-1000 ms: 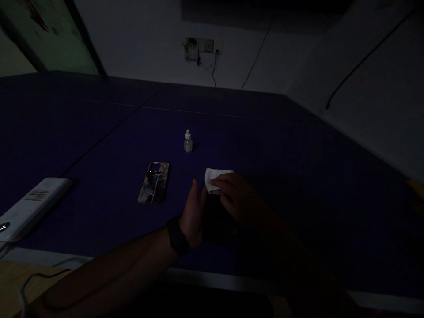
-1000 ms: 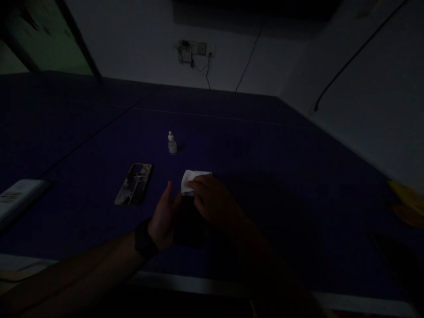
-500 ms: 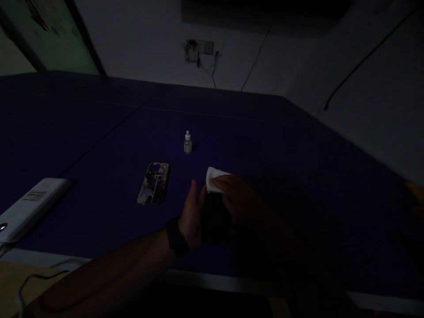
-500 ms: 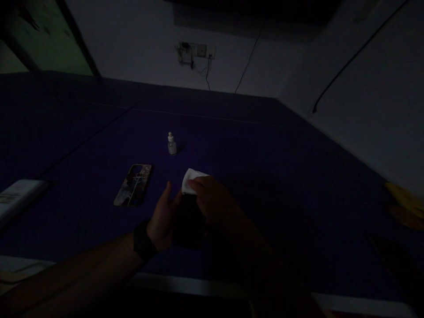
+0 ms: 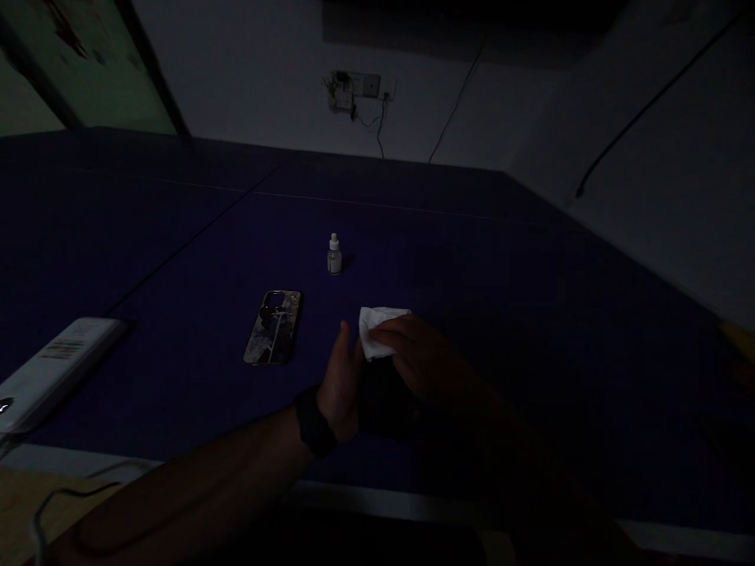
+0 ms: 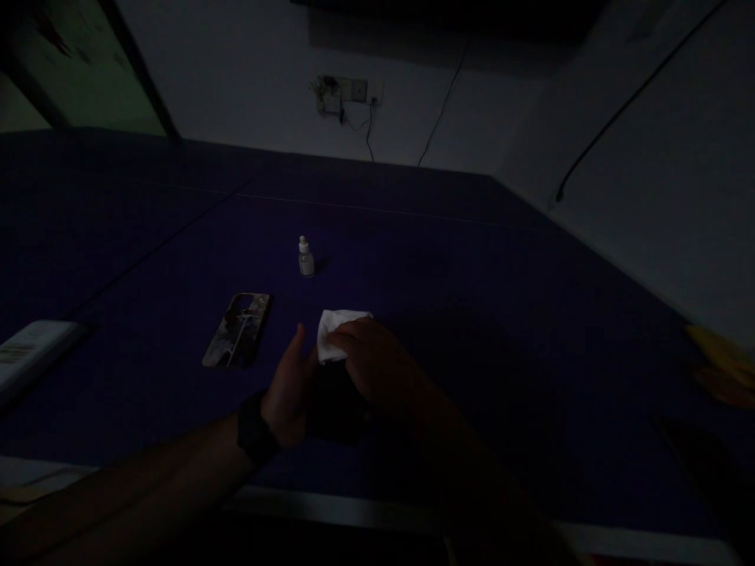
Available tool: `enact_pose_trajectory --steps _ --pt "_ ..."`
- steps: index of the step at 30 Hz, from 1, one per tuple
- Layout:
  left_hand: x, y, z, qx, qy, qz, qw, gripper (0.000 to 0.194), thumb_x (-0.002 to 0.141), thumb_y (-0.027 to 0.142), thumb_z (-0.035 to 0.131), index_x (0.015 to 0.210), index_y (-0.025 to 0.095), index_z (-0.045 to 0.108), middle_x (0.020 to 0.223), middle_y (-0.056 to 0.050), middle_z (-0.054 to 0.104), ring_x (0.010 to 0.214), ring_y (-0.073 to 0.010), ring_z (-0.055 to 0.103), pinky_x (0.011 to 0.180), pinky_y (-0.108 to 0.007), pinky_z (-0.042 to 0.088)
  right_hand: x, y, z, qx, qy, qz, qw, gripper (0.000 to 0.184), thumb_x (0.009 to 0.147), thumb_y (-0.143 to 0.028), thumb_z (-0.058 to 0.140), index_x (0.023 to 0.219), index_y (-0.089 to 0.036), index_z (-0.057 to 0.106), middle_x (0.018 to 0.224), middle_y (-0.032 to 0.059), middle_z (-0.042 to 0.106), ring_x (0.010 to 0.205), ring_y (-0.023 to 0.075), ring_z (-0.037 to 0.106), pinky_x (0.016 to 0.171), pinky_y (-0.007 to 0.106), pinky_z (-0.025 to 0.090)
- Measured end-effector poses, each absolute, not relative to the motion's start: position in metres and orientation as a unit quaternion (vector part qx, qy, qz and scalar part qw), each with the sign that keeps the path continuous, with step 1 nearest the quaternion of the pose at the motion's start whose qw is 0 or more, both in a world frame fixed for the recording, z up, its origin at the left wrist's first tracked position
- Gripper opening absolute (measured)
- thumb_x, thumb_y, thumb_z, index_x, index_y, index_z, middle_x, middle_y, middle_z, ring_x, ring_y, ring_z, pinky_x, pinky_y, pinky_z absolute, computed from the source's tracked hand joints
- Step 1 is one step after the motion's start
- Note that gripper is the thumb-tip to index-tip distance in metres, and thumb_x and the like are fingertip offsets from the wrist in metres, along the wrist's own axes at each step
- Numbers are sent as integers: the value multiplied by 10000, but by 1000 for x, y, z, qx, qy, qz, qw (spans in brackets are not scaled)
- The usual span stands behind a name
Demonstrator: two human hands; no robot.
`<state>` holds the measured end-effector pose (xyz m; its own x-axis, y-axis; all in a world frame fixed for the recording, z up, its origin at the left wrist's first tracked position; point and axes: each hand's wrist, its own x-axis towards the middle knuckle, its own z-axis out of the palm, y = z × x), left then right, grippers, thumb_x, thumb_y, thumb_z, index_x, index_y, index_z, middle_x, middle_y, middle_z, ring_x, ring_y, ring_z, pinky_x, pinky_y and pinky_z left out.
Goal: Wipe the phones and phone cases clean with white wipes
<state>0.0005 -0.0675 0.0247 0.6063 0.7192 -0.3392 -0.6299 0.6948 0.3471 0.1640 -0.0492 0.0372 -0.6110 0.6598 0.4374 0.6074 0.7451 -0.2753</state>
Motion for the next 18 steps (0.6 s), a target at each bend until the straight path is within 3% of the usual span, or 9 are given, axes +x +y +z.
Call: enact_pose_trajectory --steps 5,12,18 --pt "5 -64 23 82 235 427 869 730 1011 669 303 1337 89 603 1070 -159 727 993 -295 707 946 -420 520 163 -58 47 -302 -916 107 241 387 837 -28 499 1125 -163 721 1098 108 738 1053 239 668 958 441 565" --pt "-2 -68 35 102 268 390 875 694 988 717 315 1496 266 458 1157 -122 706 1007 -304 708 916 -508 534 166 -50 37 -383 -872 29 302 443 851 -3 452 1182 -178 690 1137 129 722 1076 265 663 985 503 553" --pt "1 -63 31 90 236 411 876 762 1004 696 251 1455 139 509 1112 -150 713 1006 -321 702 942 -465 527 163 -57 43 -299 -916 84 253 356 845 -46 497 1104 -145 721 1080 124 740 1052 250 678 948 435 582"
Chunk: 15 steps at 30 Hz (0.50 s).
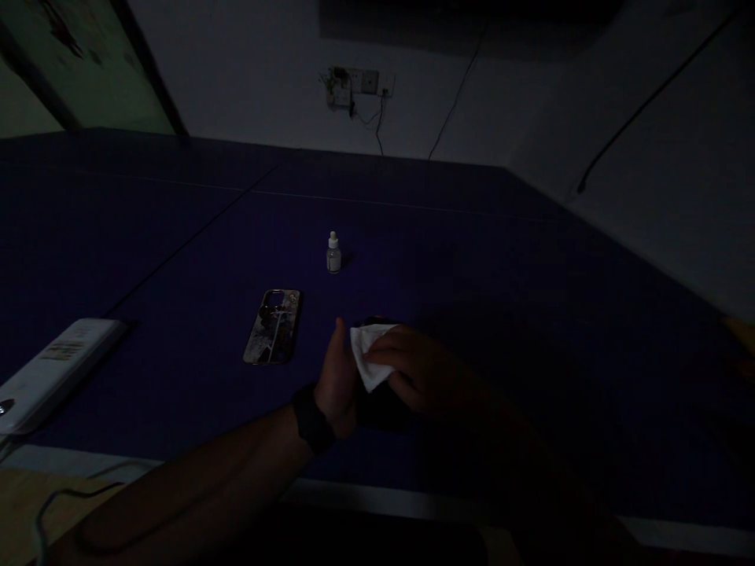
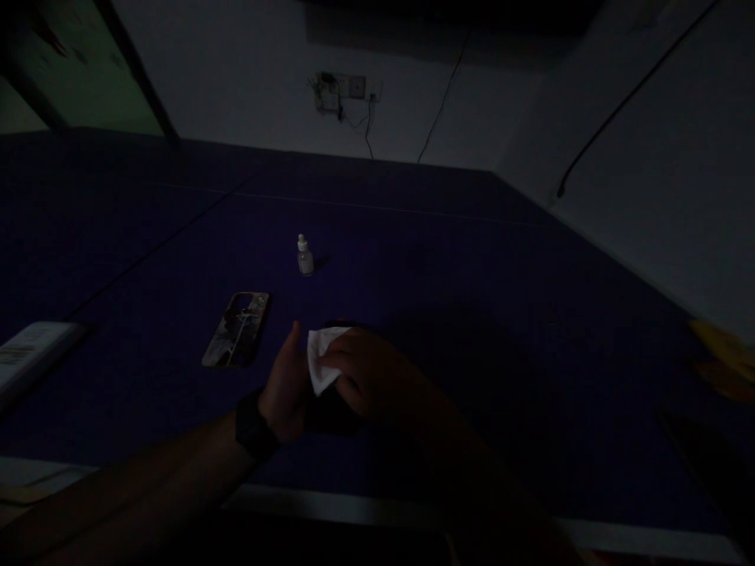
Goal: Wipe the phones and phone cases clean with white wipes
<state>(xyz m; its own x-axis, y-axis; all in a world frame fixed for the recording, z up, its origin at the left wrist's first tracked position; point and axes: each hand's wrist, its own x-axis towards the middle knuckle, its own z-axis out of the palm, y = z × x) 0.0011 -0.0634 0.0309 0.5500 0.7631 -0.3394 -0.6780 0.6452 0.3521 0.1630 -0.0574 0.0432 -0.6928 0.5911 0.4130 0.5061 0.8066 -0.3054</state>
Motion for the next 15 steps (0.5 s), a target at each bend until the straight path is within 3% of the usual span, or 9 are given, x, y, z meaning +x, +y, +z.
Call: enact_pose_trajectory --steps 6,15 --pt "-4 -67 32 131 238 373 887 731 970 751 279 1498 272 441 1150 -143 691 929 -306 712 867 -537 544 174 -47 36 -385 -873 14 299 398 868 -28 460 1171 -164 679 1148 136 715 1090 262 666 1004 483 551" --pt "-3 -64 36 118 275 407 863 705 989 719 271 1428 235 536 1170 -150 692 997 -311 700 886 -504 555 175 -53 38 -335 -901 55 269 411 837 -36 469 1136 -201 699 1108 96 727 1075 242 674 960 440 568"
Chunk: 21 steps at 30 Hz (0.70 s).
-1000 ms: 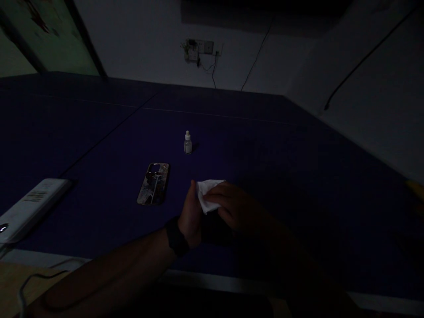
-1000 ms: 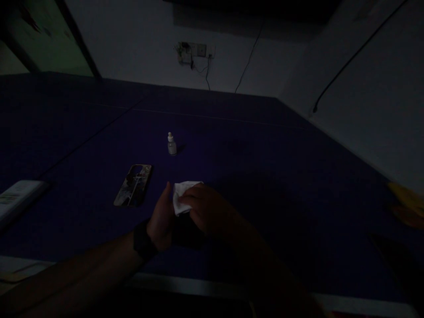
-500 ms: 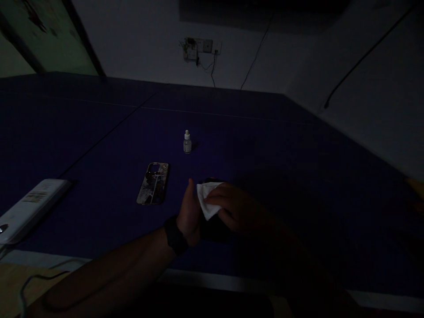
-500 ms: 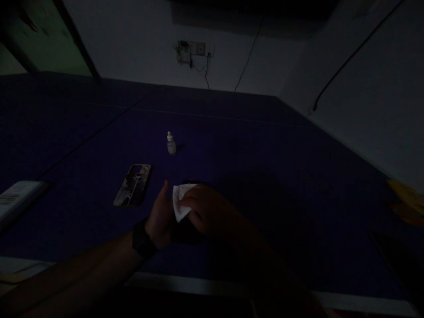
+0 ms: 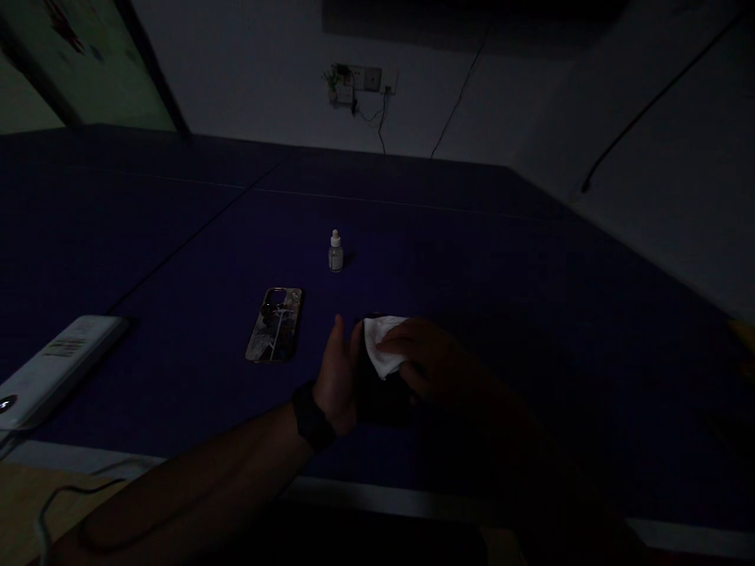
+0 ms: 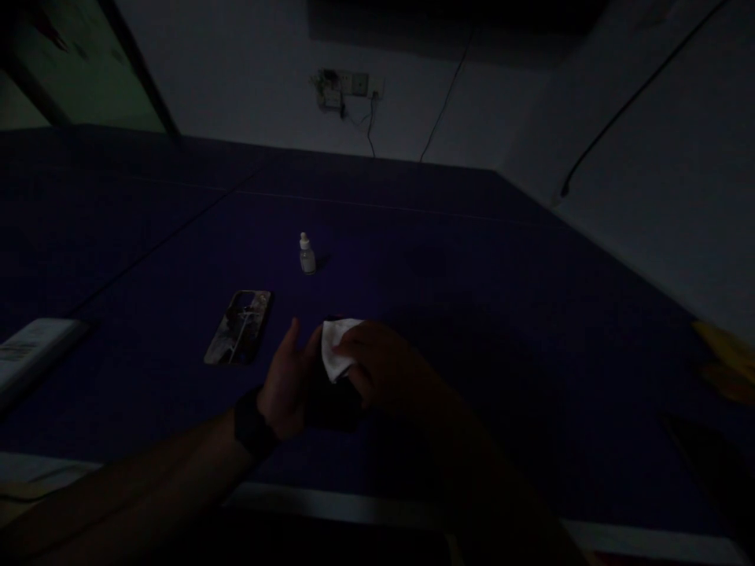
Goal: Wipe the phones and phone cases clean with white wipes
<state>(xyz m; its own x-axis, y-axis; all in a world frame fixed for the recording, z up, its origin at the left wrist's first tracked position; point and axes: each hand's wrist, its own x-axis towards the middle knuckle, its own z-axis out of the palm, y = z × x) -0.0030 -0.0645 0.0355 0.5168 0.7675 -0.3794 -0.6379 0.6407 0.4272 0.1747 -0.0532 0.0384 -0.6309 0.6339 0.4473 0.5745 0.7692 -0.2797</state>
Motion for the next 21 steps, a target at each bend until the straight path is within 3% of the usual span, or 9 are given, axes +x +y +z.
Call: enact_pose_trajectory --steps 6,13,21 --pt "-6 -67 36 130 240 376 885 716 968 754 280 1439 265 504 1142 -146 695 913 -307 717 843 -546 557 177 -47 35 -400 -867 25 296 442 836 -8 471 1172 -201 685 1123 117 703 1057 269 654 968 503 550" --pt "-3 -66 35 115 258 402 871 666 995 710 269 1406 247 515 1150 -139 691 950 -294 705 846 -502 567 179 -53 42 -323 -907 76 259 352 816 -45 498 1040 -175 736 1013 101 728 963 226 677 850 380 579" --pt "-5 -70 33 149 232 367 888 716 959 766 276 1422 264 490 1084 -135 693 776 -259 702 777 -511 565 182 -47 38 -404 -869 30 284 403 837 -29 482 1131 -187 707 1107 113 723 1046 250 668 944 454 558"
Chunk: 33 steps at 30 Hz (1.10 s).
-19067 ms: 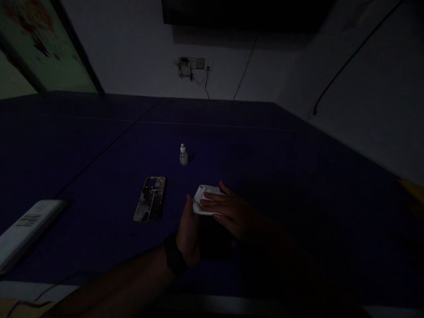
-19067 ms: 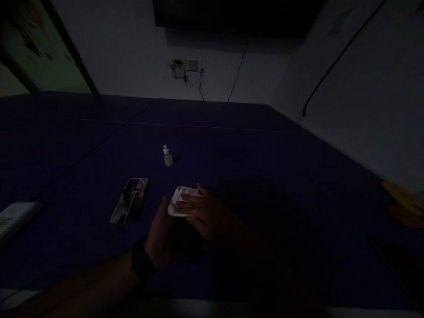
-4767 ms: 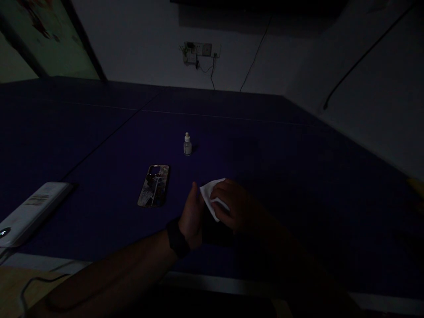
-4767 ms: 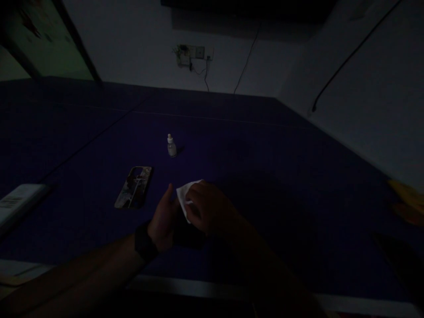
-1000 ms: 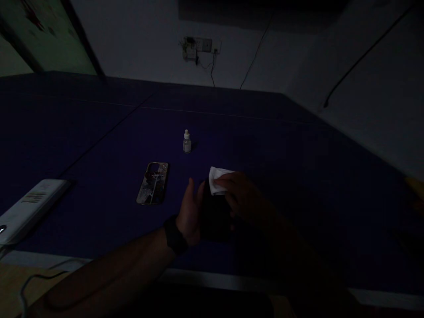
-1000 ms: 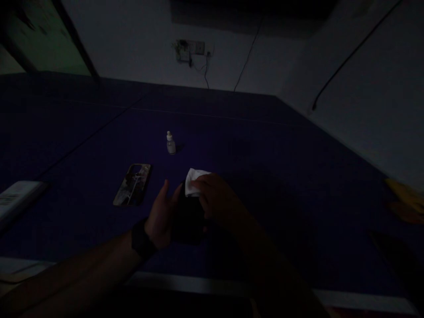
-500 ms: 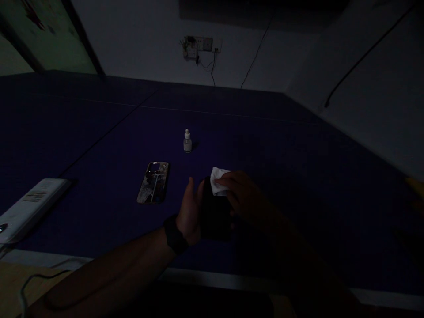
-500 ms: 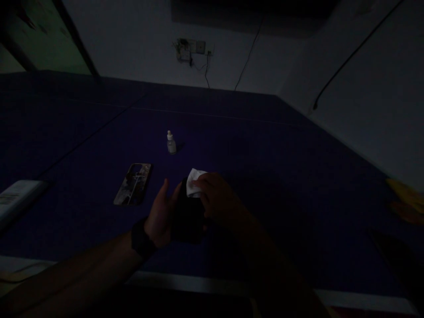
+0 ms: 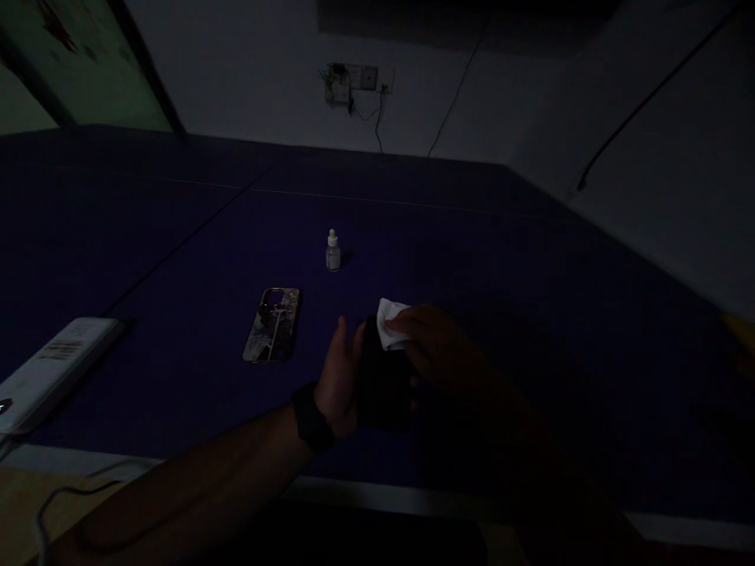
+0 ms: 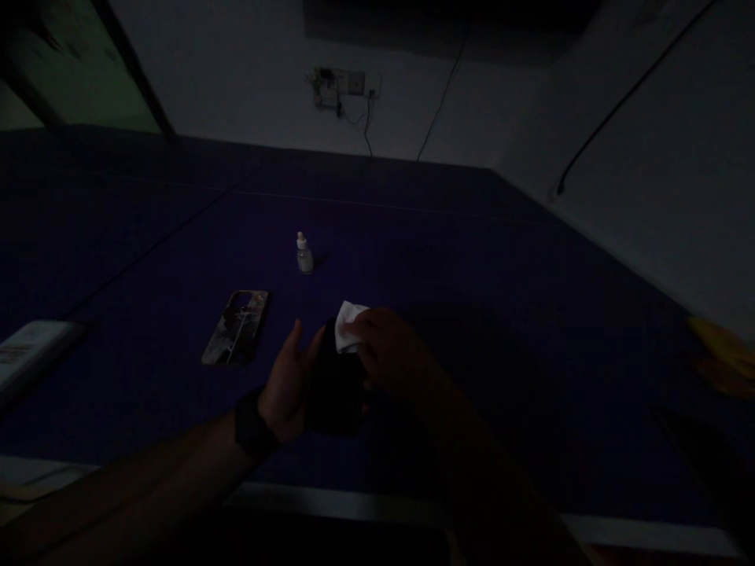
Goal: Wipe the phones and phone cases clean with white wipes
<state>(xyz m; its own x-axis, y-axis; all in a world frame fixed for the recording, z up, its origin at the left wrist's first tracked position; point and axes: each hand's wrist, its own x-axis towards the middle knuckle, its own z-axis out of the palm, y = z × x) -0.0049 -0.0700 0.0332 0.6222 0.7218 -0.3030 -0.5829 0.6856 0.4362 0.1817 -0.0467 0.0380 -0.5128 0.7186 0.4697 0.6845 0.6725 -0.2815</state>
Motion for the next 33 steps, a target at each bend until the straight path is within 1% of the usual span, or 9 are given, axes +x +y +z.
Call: enact_pose_trajectory --steps 2,6,12,14,18,20,24,26,33 --pt "-4 -69 33 145 245 370 884 710 967 755 259 1432 270 488 1076 -129 694 762 -253 695 772 -507 566 182 -50 40 -385 -880 54 273 376 827 -44 491 1088 -181 725 1064 107 733 1012 240 676 909 430 568" --pt "-2 -67 34 126 267 403 866 670 998 703 259 1428 249 502 1099 -133 692 886 -277 701 820 -493 567 180 -54 40 -351 -893 86 267 340 823 -63 483 1012 -182 739 1013 92 744 964 220 688 862 391 576" --pt "-4 -68 37 128 238 380 885 669 987 726 257 1412 275 509 1110 -131 687 918 -287 707 830 -515 563 179 -47 35 -410 -863 17 296 367 857 -57 470 1119 -166 703 1101 124 725 1032 252 669 928 453 560" --pt "-4 -68 38 128 240 377 885 673 988 725 251 1399 265 519 1108 -134 685 915 -290 708 828 -520 563 180 -47 36 -397 -871 31 288 358 845 -52 477 1091 -166 710 1085 122 734 1016 251 675 917 451 565" --pt "-2 -67 36 120 263 398 871 636 1001 699 276 1385 258 526 1120 -119 685 929 -280 701 839 -499 567 180 -52 37 -351 -888 88 284 330 804 -44 492 996 -171 729 1020 103 745 974 225 692 874 390 574" --pt "-2 -67 35 119 257 405 869 627 1000 696 294 1382 258 529 1116 -112 686 928 -274 700 840 -489 570 179 -53 36 -351 -886 88 290 342 805 -41 493 1012 -185 724 1019 92 739 988 221 689 889 385 569" --pt "-4 -68 34 121 232 390 883 639 992 716 280 1382 274 527 1098 -110 690 904 -269 705 821 -491 572 177 -48 33 -396 -866 42 303 387 831 -40 494 1124 -198 691 1093 100 716 1050 244 670 953 433 552" --pt "-4 -69 33 121 229 382 887 648 992 720 263 1383 275 525 1093 -114 691 899 -270 708 815 -492 571 177 -47 33 -412 -859 31 302 402 831 -29 484 1140 -196 681 1115 108 709 1065 250 665 963 445 547" --pt "-1 -67 29 119 247 411 870 640 1001 697 291 1354 224 540 1090 -123 694 939 -281 702 840 -464 565 177 -56 39 -342 -897 96 265 330 785 -47 501 1002 -190 704 1027 89 738 1004 228 688 895 392 565"
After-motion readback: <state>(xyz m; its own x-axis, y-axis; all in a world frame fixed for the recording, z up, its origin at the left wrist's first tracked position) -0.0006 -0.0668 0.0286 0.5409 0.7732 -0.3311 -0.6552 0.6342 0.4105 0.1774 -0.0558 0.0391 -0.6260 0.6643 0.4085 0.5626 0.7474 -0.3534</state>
